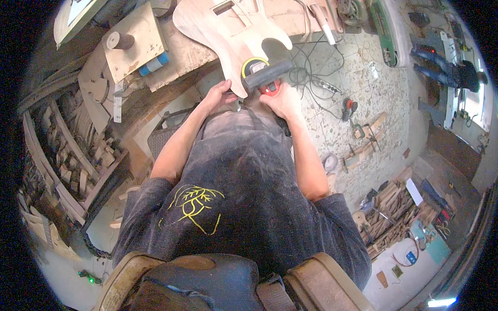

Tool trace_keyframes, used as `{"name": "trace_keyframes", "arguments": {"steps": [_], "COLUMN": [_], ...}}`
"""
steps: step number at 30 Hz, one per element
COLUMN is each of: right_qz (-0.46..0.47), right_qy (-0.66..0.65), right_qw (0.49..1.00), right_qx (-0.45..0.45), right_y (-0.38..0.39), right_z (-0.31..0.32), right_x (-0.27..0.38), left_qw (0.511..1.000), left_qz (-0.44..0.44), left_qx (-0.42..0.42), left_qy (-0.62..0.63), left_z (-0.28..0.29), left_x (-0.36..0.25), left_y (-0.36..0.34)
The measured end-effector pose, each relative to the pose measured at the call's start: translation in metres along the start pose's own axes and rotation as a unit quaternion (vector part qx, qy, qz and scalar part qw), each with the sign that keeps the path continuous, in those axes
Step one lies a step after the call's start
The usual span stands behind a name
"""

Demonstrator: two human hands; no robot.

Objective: The person uses a power sander to smooth the surface and edges of a wooden guitar body. They move the sander across the face of the guitar, turn the body over to sand the sides, and wipe the wood with their hand.

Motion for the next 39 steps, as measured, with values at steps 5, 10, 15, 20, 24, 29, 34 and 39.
{"name": "trace_keyframes", "arguments": {"steps": [5, 10, 15, 20, 24, 29, 34, 39], "right_qz": [0.016, 0.009, -0.041, -0.001, 0.007, -0.011, -0.018, -0.002], "right_qy": [0.015, 0.034, 0.053, 0.027, 0.04, 0.034, 0.044, 0.033], "right_qw": [1.0, 0.999, 0.998, 1.0, 0.999, 0.999, 0.999, 0.999], "right_qx": [-0.018, -0.014, 0.0, -0.016, -0.017, -0.022, -0.005, -0.016], "right_y": [-0.003, -0.001, -0.009, -0.003, -0.011, -0.011, -0.013, -0.013], "right_z": [0.007, 0.011, 0.009, 0.017, 0.009, 0.01, 0.015, 0.012], "right_x": [0.017, 0.026, 0.007, 0.031, 0.028, 0.022, 0.02, 0.028], "left_qw": [1.0, 1.0, 1.0, 1.0, 1.0, 1.0, 1.0, 1.0], "left_qz": [-0.001, -0.003, -0.005, -0.003, 0.003, -0.004, -0.003, -0.004], "left_qx": [-0.001, 0.005, 0.013, 0.005, 0.003, 0.015, 0.014, 0.02], "left_qy": [-0.005, 0.004, 0.002, 0.003, 0.001, -0.004, -0.001, 0.007], "left_z": [0.001, 0.004, 0.001, 0.002, 0.001, 0.005, 0.005, -0.002], "left_x": [0.0, 0.003, 0.001, 0.001, 0.0, 0.003, 0.003, -0.001], "left_y": [0.001, -0.001, 0.0, 0.003, 0.001, -0.001, -0.001, 0.004]}}
Point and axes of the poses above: each hand's wrist, its own y-axis away from the middle knuckle, its own z-axis out of the back of the hand, x = y × z, the point moved 3 cm from there along -y, towards the middle knuckle, and after that the axes turned 1 degree about z, right-handed, at the moved point
